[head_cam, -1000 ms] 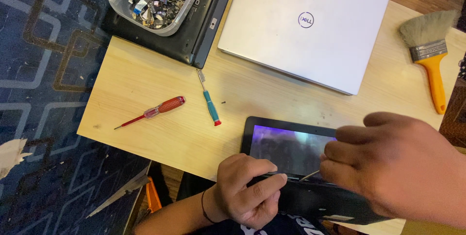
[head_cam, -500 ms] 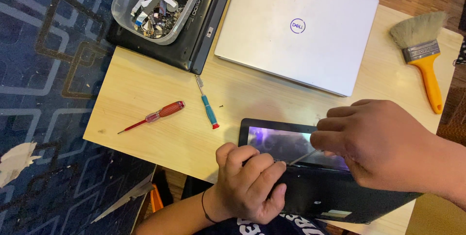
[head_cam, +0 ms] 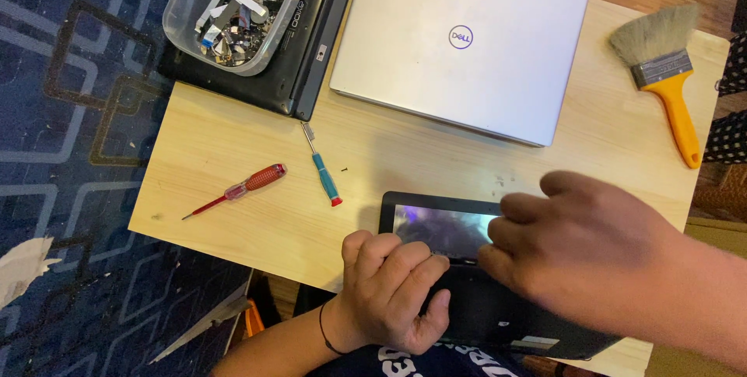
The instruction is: Prying open the back cover of a laptop using a screwdriver to access internal components
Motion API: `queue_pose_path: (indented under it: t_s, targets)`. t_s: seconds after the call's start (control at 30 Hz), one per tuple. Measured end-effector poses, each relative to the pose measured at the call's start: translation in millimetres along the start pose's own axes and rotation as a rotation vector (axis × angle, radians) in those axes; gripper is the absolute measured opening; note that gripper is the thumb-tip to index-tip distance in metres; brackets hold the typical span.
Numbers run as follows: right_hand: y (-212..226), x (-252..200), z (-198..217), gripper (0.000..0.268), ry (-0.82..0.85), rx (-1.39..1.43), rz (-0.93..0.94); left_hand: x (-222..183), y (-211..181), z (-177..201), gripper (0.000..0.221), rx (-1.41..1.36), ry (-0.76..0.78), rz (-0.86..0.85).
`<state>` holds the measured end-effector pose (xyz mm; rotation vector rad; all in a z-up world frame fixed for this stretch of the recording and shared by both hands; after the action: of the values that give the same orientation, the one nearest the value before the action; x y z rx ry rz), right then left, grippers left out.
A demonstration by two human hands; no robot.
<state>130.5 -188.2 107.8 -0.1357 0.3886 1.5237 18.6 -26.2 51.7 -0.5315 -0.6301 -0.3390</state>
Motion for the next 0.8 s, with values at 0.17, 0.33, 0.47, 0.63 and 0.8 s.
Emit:
queue_pose_path:
  t_s: [0.17,0.33,0.47,0.63,0.8]
  targets:
    - [-29.5,2.2,-11.7,0.013,0.116,0.341,-0.17,0.6,-1.4,-0.3,0.026,0.026,0.047,0.006]
    - [-38.9,-8.9,-25.9,0.01,0.03,0.667,-0.306,3.6,-4.8,0.6,0.027,0.064,0.092,0.023]
    - [-39.4,-12.7,-31.6,0.011,-0.086,0.787,-0.24,9.3,-9.3,2.6,0.029,0.056,0.119,0.03]
    - [-36.4,-14.2,-34.5,0.011,-0.16,0.757,-0.203,9.0,-9.7,-2.4,0.028,0.09,0.134,0.049]
    - [-28.8,-32.2,-17.9,0.022,-0.167,0.17,-0.21,9.5,-9.9,-5.8,0.029,0.111,0.117,0.082]
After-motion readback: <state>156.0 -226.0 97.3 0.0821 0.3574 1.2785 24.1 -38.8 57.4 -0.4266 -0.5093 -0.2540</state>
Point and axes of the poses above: each hand's wrist, its own x-axis towards the middle knuckle, its own z-axis out of the back of the hand, y = z × x, the point moved 2 cm from there along x, towards the middle knuckle, and after that the axes turned 5 degrees about x, right-handed, at the moved point
